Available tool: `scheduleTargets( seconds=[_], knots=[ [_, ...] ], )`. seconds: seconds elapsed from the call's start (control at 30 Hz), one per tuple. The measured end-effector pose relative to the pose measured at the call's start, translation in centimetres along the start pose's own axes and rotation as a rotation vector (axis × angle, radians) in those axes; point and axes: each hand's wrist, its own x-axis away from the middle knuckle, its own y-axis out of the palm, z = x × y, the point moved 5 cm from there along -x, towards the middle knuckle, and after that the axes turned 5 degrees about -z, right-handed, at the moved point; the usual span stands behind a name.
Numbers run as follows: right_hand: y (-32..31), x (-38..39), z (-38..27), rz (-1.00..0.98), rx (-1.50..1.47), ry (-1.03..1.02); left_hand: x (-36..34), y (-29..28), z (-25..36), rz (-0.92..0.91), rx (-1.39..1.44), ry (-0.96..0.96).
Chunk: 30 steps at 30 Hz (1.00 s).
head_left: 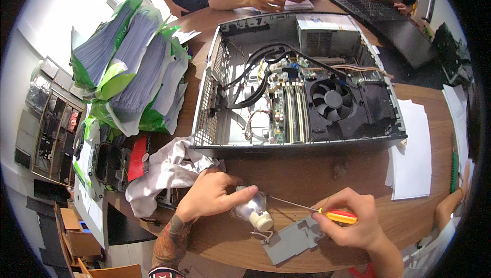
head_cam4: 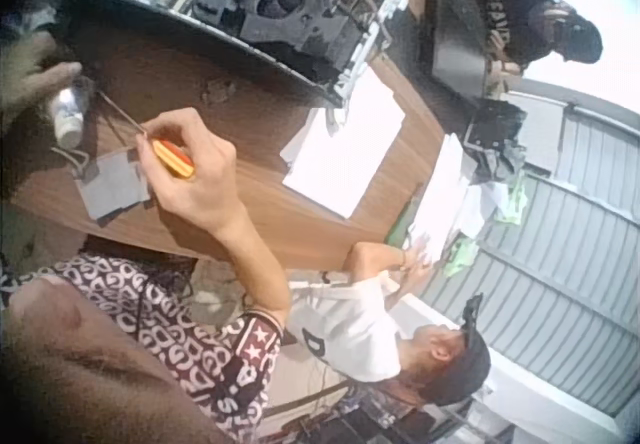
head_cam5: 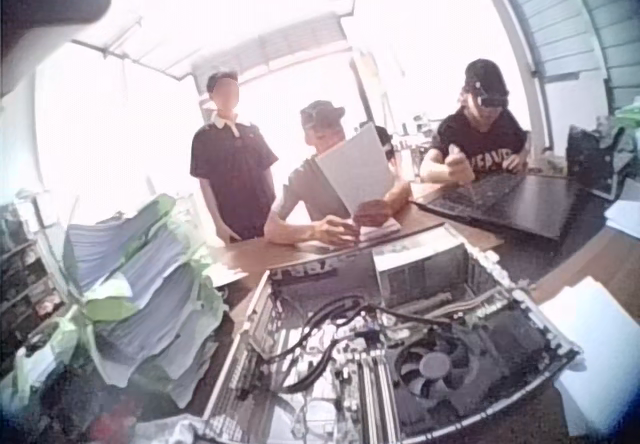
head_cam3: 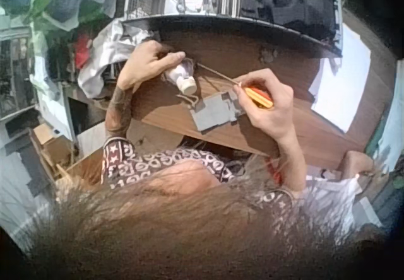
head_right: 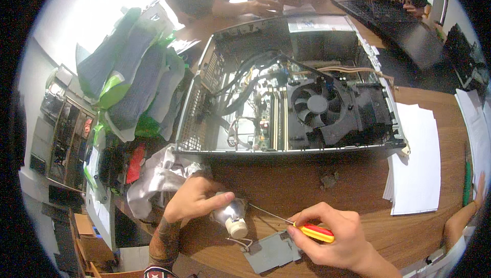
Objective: The person unscrews a metal bracket from a projector lamp assembly using a screwdriver and then removes a wire from a terminal by hand.
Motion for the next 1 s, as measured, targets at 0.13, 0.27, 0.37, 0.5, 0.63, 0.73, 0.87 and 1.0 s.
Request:
scheduleTargets(
  seconds=[0.13,0.27,0.37,0.5,0.63,0.73,0.87,1.0],
  knots=[
    [-0.2,-0.2,-1.9,-0.057,0.260,-0.103,0.0,0.3,-0.2,-0.012,-0.020,-0.018],
    [0.6,0.7,-1.8,-0.222,0.524,-0.127,0.0,0.6,0.1,0.046,-0.078,0.054],
    [0.7,0.6,-1.4,-0.167,0.446,-0.052,-0.2,0.1,0.7,0.018,-0.116,0.010],
    [0.9,0.0,-0.9,-0.123,0.224,-0.038,0.0,0.2,-0.5,-0.024,-0.158,-0.035],
    [1.1,-0.5,-1.2,-0.117,0.241,-0.055,-0.2,0.1,-0.4,-0.022,-0.140,-0.031],
    [0.9,0.2,-0.9,-0.066,0.254,0.067,-0.1,-0.2,0.4,0.007,-0.163,0.023],
    [0.8,0.4,-0.4,-0.073,0.246,0.191,0.0,0.1,0.2,-0.009,-0.140,0.022],
    [0.9,0.6,-0.3,-0.058,0.219,0.081,-0.1,0.6,-0.9,-0.012,-0.266,-0.022]
  ],
)
